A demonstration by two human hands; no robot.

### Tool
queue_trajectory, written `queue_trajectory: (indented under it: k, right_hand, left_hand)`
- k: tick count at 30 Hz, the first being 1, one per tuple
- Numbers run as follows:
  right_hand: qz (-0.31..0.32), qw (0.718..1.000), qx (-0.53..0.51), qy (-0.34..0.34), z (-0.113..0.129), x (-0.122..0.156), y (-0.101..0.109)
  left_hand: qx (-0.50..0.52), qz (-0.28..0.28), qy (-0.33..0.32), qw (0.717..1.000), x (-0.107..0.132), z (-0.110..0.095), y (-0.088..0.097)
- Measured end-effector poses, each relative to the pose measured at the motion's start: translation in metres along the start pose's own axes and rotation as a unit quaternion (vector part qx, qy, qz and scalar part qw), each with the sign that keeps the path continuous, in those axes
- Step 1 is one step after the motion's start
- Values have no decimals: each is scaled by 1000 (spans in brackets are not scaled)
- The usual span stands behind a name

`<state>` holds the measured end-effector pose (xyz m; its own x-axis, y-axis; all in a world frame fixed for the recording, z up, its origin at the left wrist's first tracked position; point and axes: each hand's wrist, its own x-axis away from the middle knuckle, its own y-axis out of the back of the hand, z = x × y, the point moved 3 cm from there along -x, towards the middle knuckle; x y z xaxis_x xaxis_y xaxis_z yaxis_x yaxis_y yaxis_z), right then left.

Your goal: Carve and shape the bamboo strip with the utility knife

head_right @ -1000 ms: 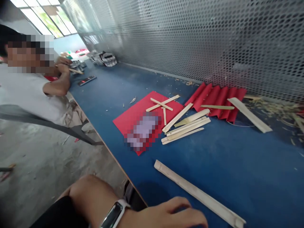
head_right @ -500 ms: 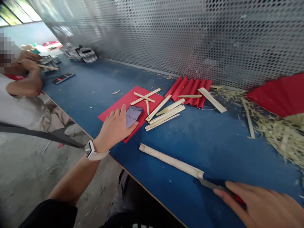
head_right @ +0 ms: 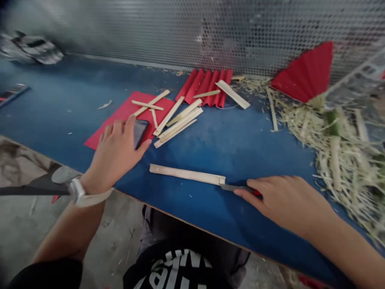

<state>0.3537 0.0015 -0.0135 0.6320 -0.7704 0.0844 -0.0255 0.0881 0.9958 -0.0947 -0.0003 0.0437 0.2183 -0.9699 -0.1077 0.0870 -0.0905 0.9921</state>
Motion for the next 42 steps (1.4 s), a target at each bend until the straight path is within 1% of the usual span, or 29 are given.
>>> queue_trajectory:
  k: [1, 2, 3, 4, 5, 6, 7, 8, 9, 10, 11, 13, 15, 18, 21, 27, 29, 31, 32, 34, 35, 36, 37, 38, 39, 40, 42]
  right_hand:
    - [14, 1000, 0, 1, 3, -2, 6]
    - [30, 1000, -1, 3, 6, -4, 10]
    - [45, 999, -4, 4, 7, -5, 13]
    - [56, 998, -5, 3, 8, -5, 16]
    - [63, 998, -6, 2, 8, -5, 17]
    - [65, 998, -7, 2, 8, -5, 17]
    - [64, 998, -8, 4, 8, -5, 16]
    - [60, 998, -10, 6, 8, -4, 15]
    - [54, 998, -13, 10, 8, -4, 14]
    - [50, 999, -16, 14, 7, -4, 12]
    - [46, 999, -20, 20, 7, -4, 10]
    - [41, 998, -24, 30, 6, -5, 7]
    - [38, 998, -23, 33, 5, -5, 7]
    - [33, 999, -19, 30, 5, -5, 8]
    - [34, 999, -19, 30, 8, -5, 9]
    - [40, 999, -19, 12, 10, -5, 10]
    - [47, 999, -21, 5, 11, -5, 10]
    - [52, 998, -23, 0, 12, -6, 12]
    - [53, 998, -23, -3, 13, -6, 13]
    - [54, 998, -24, -5, 15, -7, 15]
    - [54, 998, -24, -6, 16, -7, 16]
    - [54, 998, -24, -7, 17, -7, 17]
    - [54, 998, -24, -8, 17, -8, 18]
    - [54, 998, -23, -9, 18, -8, 19]
    - [55, 998, -22, -10, 19, -9, 21]
    - [57, 998, -21, -11, 19, -9, 22]
    - [62, 998, -21, -12, 20, -10, 24]
  left_hand:
    - [31, -11, -65, 997, 7, -11, 5]
    - [68, -5, -146, 987, 14, -22, 9]
    - [96, 9, -212, 973, 21, -30, 12]
    - [106, 21, -253, 962, 26, -34, 15]
    - [97, 22, -252, 963, 27, -34, 18]
    - [75, 23, -217, 973, 26, -29, 20]
    - [48, 15, -159, 986, 21, -21, 21]
    - [19, 8, -71, 997, 15, -9, 21]
    - [-1, 4, 15, 1000, 8, 5, 21]
    - [-10, 9, 56, 998, 1, 17, 18]
    - [-15, 14, 76, 997, -6, 27, 15]
    - [-15, 26, 86, 996, -17, 42, 5]
    - [-9, 29, 73, 997, -26, 49, -6]
    - [6, 21, 60, 998, -32, 47, -19]
    - [19, 6, 64, 998, -36, 43, -25]
    - [46, 5, 54, 997, -42, 46, -27]
    - [53, 6, 50, 997, -39, 44, -23]
    - [59, 3, 36, 998, -30, 35, -14]
    - [59, -4, 20, 998, -23, 26, -9]
    - [59, -15, -29, 998, -4, 1, -1]
    - [64, -13, -70, 995, 6, -15, 0]
    - [82, -8, -139, 987, 17, -34, 0]
    - [139, 0, -269, 953, 28, -56, -1]
    - [202, 28, -386, 900, 39, -76, -3]
    - [230, 51, -450, 862, 45, -91, -7]
    - [247, 60, -479, 840, 46, -104, -11]
    - [282, 73, -512, 808, 40, -121, -20]
